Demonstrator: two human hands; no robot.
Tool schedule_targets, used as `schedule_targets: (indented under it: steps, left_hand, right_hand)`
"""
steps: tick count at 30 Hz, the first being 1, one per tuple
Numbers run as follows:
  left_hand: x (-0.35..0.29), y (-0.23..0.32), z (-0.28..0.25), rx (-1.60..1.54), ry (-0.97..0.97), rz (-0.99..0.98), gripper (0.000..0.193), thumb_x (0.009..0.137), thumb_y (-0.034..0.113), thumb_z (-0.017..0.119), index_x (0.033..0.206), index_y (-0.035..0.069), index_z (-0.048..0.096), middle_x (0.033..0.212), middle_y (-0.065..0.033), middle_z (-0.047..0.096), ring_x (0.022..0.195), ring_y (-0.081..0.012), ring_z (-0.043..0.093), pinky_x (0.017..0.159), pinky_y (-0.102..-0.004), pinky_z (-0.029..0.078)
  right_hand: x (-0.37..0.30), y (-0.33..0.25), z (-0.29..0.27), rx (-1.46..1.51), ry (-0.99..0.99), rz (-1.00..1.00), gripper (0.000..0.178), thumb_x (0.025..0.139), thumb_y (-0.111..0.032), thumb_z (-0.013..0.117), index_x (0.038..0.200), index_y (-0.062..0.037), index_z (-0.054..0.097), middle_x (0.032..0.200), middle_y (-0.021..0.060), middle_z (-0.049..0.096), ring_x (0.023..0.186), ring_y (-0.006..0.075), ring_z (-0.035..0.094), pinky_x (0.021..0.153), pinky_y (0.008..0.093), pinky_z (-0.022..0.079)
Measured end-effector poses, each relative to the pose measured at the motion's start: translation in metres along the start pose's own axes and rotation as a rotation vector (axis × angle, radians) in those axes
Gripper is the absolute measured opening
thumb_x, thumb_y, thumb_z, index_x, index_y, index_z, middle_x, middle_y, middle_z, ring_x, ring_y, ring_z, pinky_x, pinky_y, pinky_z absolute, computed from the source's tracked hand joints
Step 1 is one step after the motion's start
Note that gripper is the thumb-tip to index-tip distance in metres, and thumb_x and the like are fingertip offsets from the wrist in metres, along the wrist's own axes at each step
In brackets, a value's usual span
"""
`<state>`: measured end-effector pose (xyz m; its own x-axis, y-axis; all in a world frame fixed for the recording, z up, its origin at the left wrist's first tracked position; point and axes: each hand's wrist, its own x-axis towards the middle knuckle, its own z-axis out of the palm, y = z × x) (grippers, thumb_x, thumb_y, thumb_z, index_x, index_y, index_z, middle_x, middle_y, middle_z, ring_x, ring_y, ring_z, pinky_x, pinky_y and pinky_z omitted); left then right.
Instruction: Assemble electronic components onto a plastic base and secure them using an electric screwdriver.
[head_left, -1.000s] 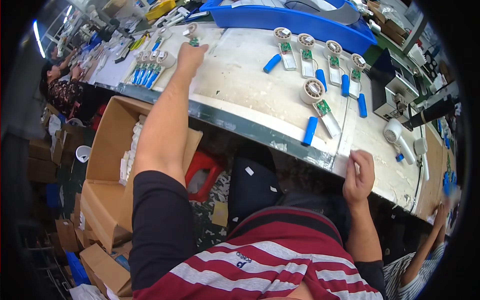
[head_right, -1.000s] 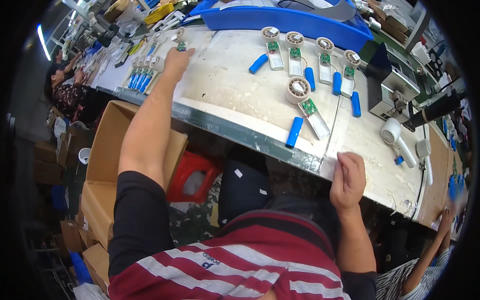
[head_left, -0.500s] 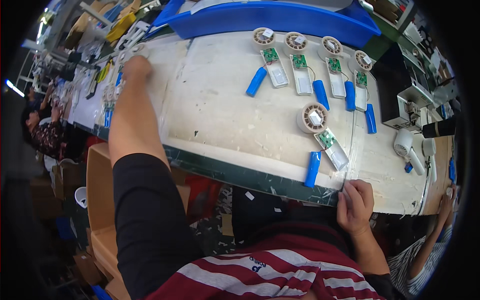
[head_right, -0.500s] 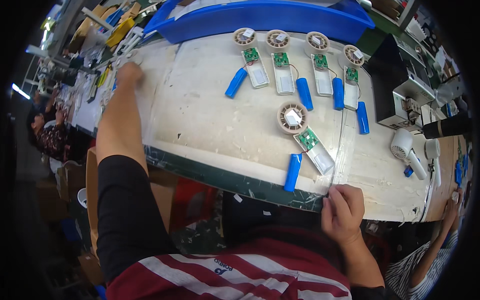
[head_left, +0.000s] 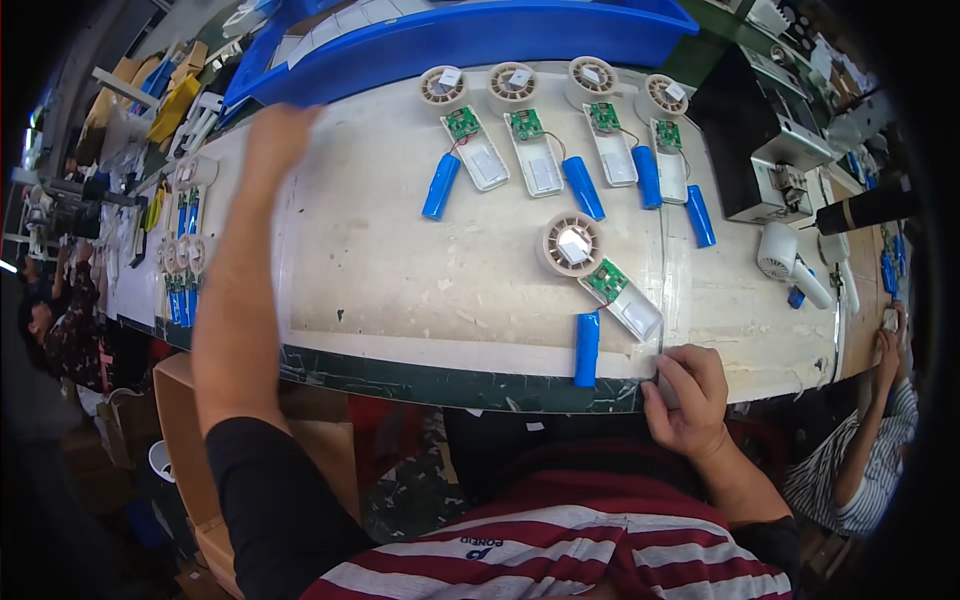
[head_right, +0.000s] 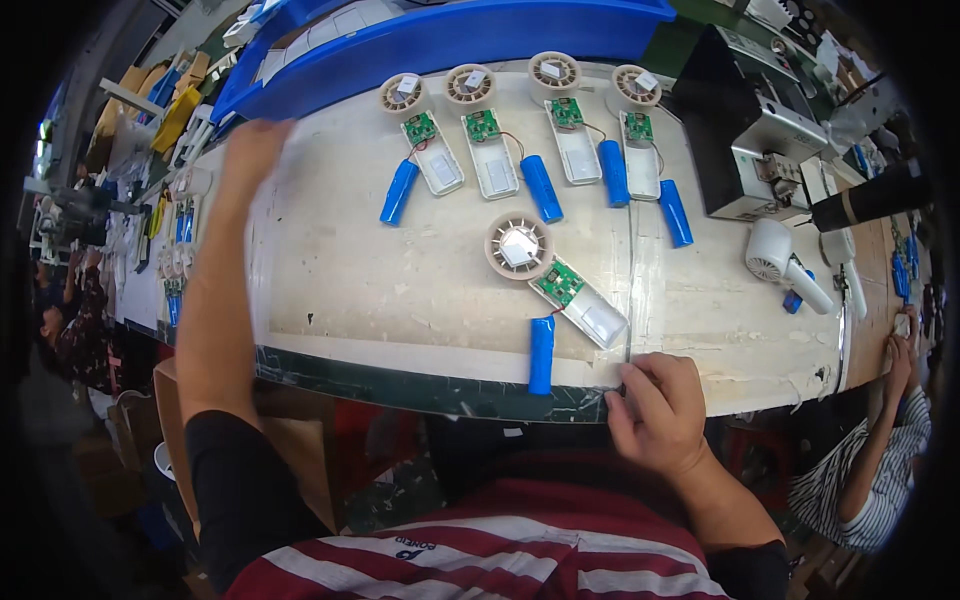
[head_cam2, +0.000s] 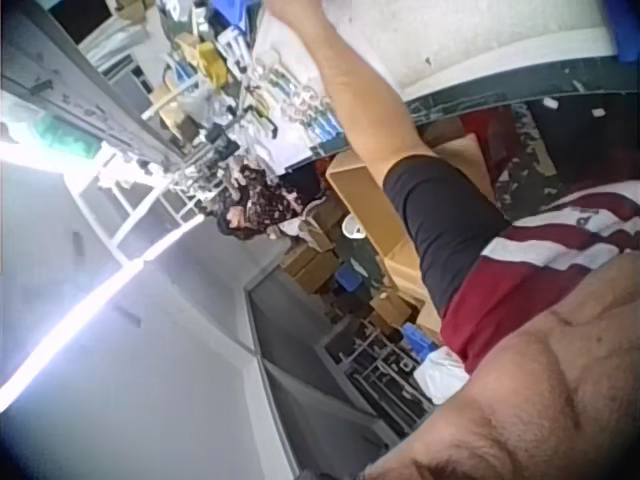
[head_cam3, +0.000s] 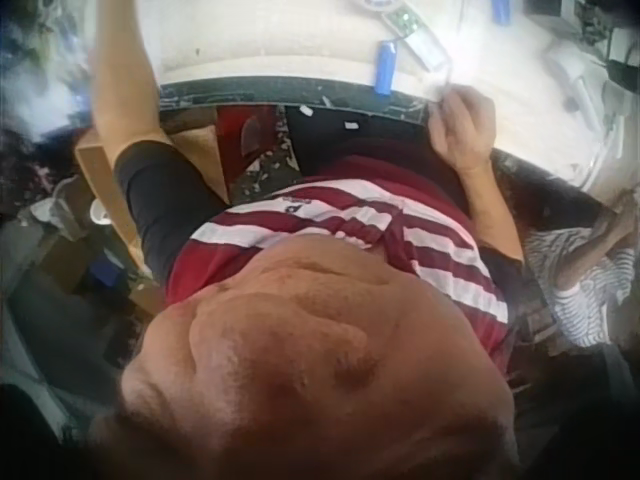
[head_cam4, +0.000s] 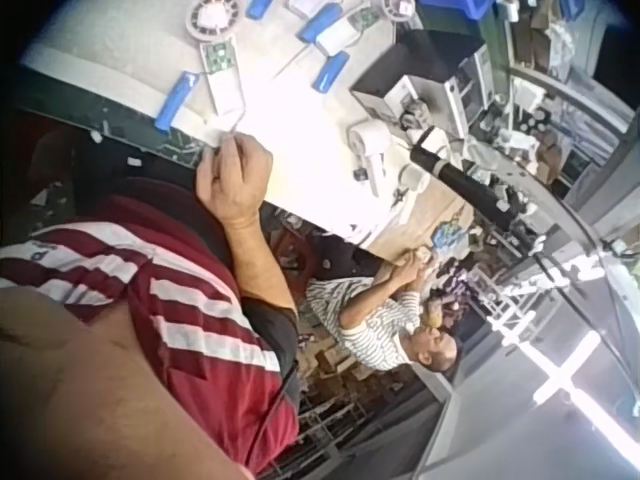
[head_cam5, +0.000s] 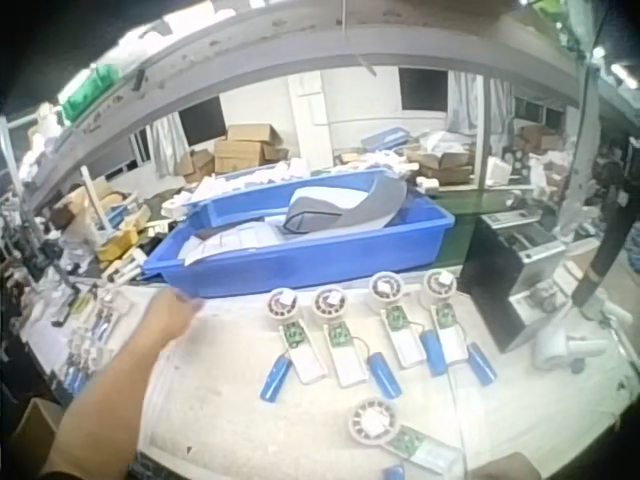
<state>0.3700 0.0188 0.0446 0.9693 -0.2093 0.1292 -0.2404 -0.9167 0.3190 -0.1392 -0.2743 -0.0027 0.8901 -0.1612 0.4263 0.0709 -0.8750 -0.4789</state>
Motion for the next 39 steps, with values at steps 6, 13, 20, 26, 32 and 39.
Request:
schedule_targets:
  steps: [6, 13, 20, 26, 32, 39]
  left_hand:
    - [-0.082, 0.143, 0.037, -0.450, -0.396, -0.081, 0.052, 0.091, 0.046, 0.081, 0.090, -0.006, 0.078, 0.076, -0.0111, 0.069, 0.068, -0.0179, 0.064, 0.064, -0.0291, 0.056]
    - [-0.119, 0.150, 0.042, -0.660, -0.319, -0.145, 0.041, 0.091, 0.034, 0.079, 0.095, -0.007, 0.077, 0.093, -0.0183, 0.076, 0.075, -0.0255, 0.073, 0.072, -0.0350, 0.061]
    - [-0.201, 0.110, 0.015, -1.635, -0.260, -0.292, 0.030, 0.098, 0.019, 0.076, 0.111, -0.008, 0.071, 0.105, -0.0221, 0.077, 0.084, -0.0279, 0.075, 0.078, -0.0354, 0.063]
    - [-0.266, 0.103, 0.020, -1.746, -0.228, -0.337, 0.032, 0.103, 0.021, 0.072, 0.119, -0.007, 0.066, 0.110, -0.0256, 0.076, 0.091, -0.0277, 0.075, 0.083, -0.0353, 0.063]
    - [-0.277, 0.095, 0.043, -1.871, -0.286, -0.181, 0.035, 0.111, 0.027, 0.060, 0.126, -0.004, 0.064, 0.126, -0.0257, 0.073, 0.103, -0.0306, 0.075, 0.093, -0.0394, 0.061]
    - [-0.281, 0.090, 0.067, -1.944, -0.257, 0.096, 0.037, 0.115, 0.026, 0.054, 0.133, -0.005, 0.060, 0.127, -0.0252, 0.073, 0.112, -0.0306, 0.073, 0.100, -0.0390, 0.059]
  right_hand:
    - [-0.002, 0.003, -0.001, 0.024, 0.036, -0.040, 0.033, 0.077, -0.003, 0.079, 0.110, 0.0006, 0.073, 0.113, 0.0164, 0.067, 0.089, 0.0301, 0.061, 0.079, 0.0372, 0.053]
    - [-0.006, 0.006, -0.006, 0.008, 0.056, -0.127, 0.029, 0.080, -0.004, 0.079, 0.108, -0.0017, 0.073, 0.113, 0.0137, 0.067, 0.092, 0.0299, 0.062, 0.083, 0.0362, 0.053]
    - [-0.009, 0.011, -0.006, 0.083, 0.079, -0.193, 0.027, 0.082, -0.003, 0.077, 0.109, -0.0029, 0.074, 0.113, 0.0136, 0.067, 0.093, 0.0307, 0.063, 0.083, 0.0361, 0.053]
    - [0.032, -0.035, 0.011, 0.400, 0.114, -0.328, 0.021, 0.085, -0.004, 0.074, 0.106, -0.0031, 0.073, 0.111, 0.0136, 0.067, 0.097, 0.0323, 0.064, 0.088, 0.0381, 0.053]
    - [0.093, -0.065, 0.059, 0.321, 0.042, -0.430, 0.018, 0.086, -0.004, 0.072, 0.104, -0.0044, 0.073, 0.114, 0.0108, 0.070, 0.098, 0.0323, 0.067, 0.086, 0.0392, 0.055]
    - [0.115, -0.057, 0.088, 0.181, -0.061, -0.510, 0.012, 0.085, -0.004, 0.071, 0.097, -0.0053, 0.073, 0.117, 0.0085, 0.073, 0.095, 0.0330, 0.070, 0.083, 0.0394, 0.056]
